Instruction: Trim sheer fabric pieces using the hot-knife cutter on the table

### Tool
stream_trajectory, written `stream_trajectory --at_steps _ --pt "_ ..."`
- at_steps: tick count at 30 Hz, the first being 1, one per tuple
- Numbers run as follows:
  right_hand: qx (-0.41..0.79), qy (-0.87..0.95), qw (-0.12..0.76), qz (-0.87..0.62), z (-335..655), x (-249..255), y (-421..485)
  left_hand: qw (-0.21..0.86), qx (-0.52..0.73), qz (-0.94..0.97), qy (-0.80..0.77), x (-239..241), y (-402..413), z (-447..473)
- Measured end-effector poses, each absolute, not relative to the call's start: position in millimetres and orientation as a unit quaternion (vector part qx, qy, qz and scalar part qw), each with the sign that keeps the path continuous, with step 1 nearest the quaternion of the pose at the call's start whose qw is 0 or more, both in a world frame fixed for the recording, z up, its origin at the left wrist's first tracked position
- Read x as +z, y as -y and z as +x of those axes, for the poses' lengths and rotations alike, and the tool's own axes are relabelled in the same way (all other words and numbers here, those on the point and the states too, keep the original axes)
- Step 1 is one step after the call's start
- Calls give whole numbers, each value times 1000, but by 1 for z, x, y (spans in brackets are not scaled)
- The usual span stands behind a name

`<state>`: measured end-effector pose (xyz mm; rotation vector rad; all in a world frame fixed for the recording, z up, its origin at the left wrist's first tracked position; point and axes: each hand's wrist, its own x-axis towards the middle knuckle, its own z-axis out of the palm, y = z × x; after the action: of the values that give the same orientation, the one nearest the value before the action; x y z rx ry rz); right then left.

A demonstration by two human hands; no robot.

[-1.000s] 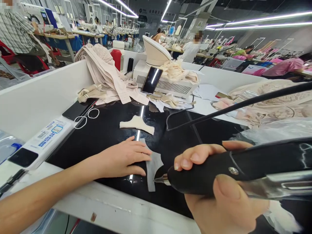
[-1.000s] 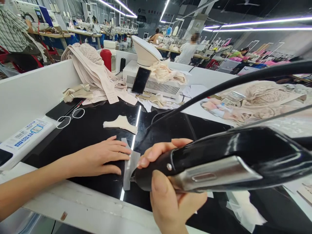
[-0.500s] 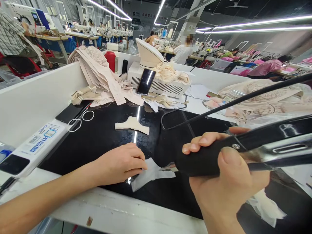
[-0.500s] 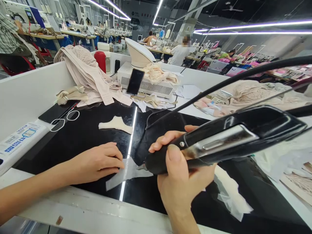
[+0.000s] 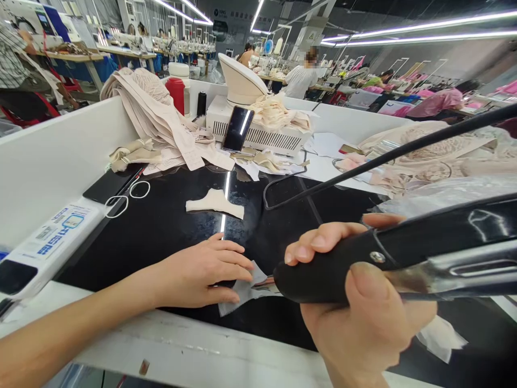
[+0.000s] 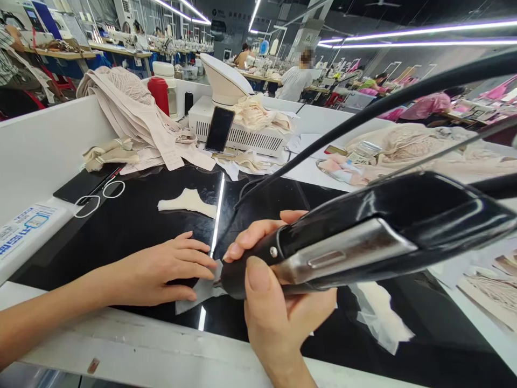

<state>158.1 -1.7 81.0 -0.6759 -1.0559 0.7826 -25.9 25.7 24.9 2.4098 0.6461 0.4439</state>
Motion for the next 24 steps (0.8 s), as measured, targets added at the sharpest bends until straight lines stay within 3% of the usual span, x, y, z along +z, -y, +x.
stream_trajectory --at_steps 24 --pt "349 492 722 -339 167 77 12 324 114 915 -210 32 -30 -32"
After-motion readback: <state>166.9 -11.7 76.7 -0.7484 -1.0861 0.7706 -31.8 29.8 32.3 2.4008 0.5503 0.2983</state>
